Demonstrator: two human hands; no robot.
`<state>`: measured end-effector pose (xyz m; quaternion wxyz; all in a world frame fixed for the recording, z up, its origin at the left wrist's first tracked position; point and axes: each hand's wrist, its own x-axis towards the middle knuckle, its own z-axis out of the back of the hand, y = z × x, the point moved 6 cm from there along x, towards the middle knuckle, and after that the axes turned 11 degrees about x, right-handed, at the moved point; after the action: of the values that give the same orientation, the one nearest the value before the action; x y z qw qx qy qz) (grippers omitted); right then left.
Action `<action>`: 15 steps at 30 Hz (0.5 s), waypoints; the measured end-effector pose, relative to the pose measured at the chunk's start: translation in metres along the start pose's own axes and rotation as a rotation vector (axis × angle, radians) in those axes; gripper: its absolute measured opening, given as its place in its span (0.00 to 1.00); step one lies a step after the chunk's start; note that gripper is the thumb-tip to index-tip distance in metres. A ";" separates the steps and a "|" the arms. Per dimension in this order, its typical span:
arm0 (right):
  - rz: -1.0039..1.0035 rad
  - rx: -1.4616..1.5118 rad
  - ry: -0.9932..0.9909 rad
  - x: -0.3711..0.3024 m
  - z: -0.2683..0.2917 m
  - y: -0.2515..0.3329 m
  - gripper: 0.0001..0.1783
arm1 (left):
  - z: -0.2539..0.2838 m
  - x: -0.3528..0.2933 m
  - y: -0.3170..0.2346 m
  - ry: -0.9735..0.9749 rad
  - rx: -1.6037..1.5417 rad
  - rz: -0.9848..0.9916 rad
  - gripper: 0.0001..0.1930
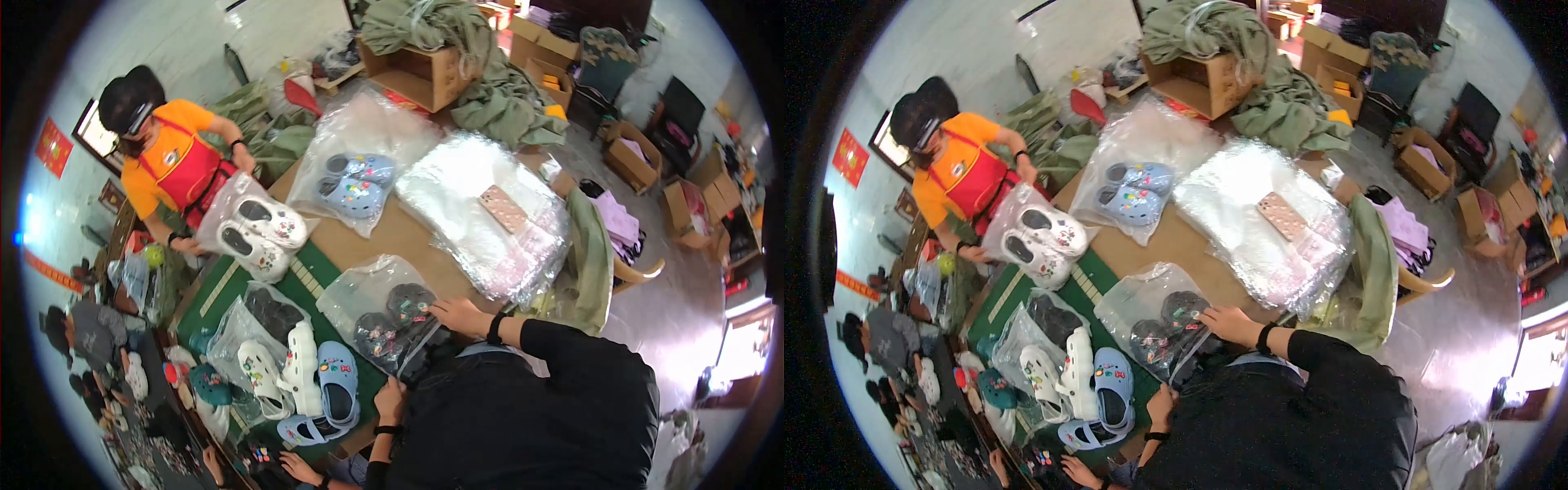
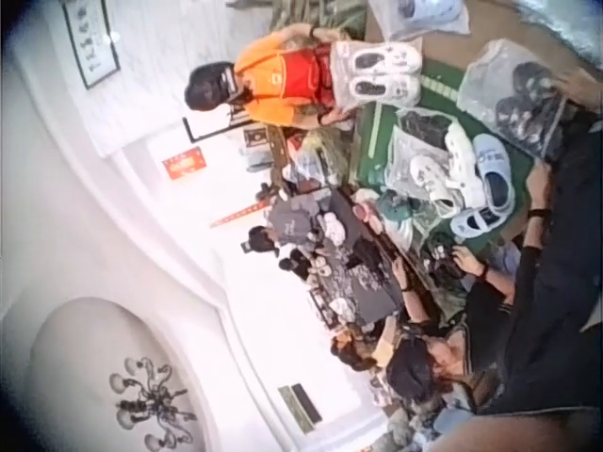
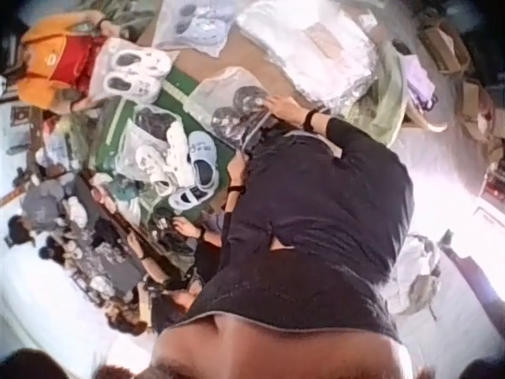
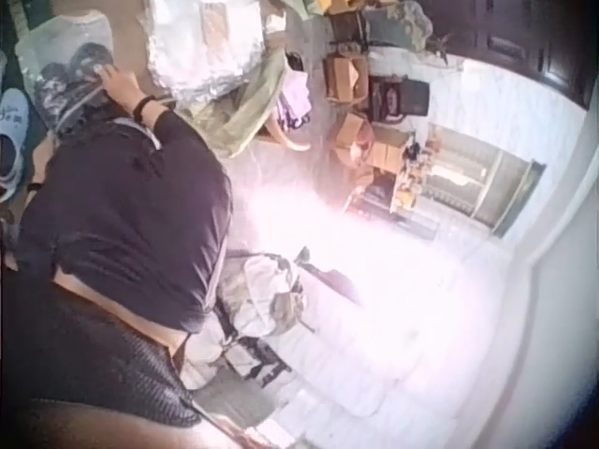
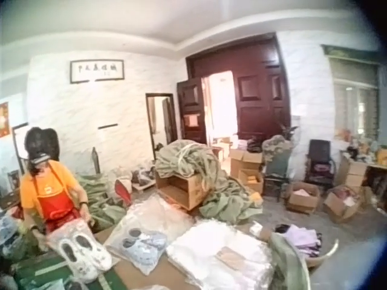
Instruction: The person is inspecting and packing various pairs of clogs and sandals into plastic shipping bags at a packing station.
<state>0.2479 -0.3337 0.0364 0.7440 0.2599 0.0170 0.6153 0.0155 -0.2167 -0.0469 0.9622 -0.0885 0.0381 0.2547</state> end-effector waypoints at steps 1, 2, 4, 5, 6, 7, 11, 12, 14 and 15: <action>-0.021 -0.005 -0.009 -0.002 -0.004 -0.003 0.14 | -0.003 0.000 0.000 0.005 0.004 -0.023 0.08; -0.065 0.074 -0.026 -0.003 -0.009 -0.009 0.15 | -0.005 0.000 0.002 0.001 0.012 -0.009 0.08; -0.085 0.131 -0.089 -0.007 -0.011 -0.020 0.14 | -0.008 0.001 0.004 -0.005 0.025 -0.013 0.08; -0.094 0.128 -0.099 -0.010 -0.014 -0.025 0.14 | -0.009 0.001 0.005 -0.004 0.034 -0.007 0.08; -0.132 0.088 -0.067 -0.017 -0.019 -0.034 0.14 | -0.010 0.001 0.005 -0.004 0.041 -0.004 0.08; -0.168 0.047 -0.035 -0.023 -0.024 -0.043 0.15 | -0.010 0.003 0.003 -0.008 0.046 -0.017 0.08; -0.378 0.028 0.074 -0.054 -0.059 -0.058 0.17 | -0.017 0.003 0.010 -0.015 -0.009 -0.020 0.09; -0.457 0.030 0.107 -0.067 -0.079 -0.069 0.15 | -0.024 0.005 0.011 0.047 -0.078 -0.018 0.10; -0.712 0.198 0.350 -0.062 -0.088 -0.055 0.14 | -0.039 -0.007 0.029 0.021 -0.059 0.134 0.09; -0.720 0.218 0.326 -0.065 -0.093 -0.058 0.14 | -0.043 -0.005 0.030 0.008 -0.050 0.108 0.09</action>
<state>0.2523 -0.3663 -0.0865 0.8675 0.2140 0.2896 0.3431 -0.0049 -0.2014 -0.0928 0.9444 -0.1114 0.0401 0.3067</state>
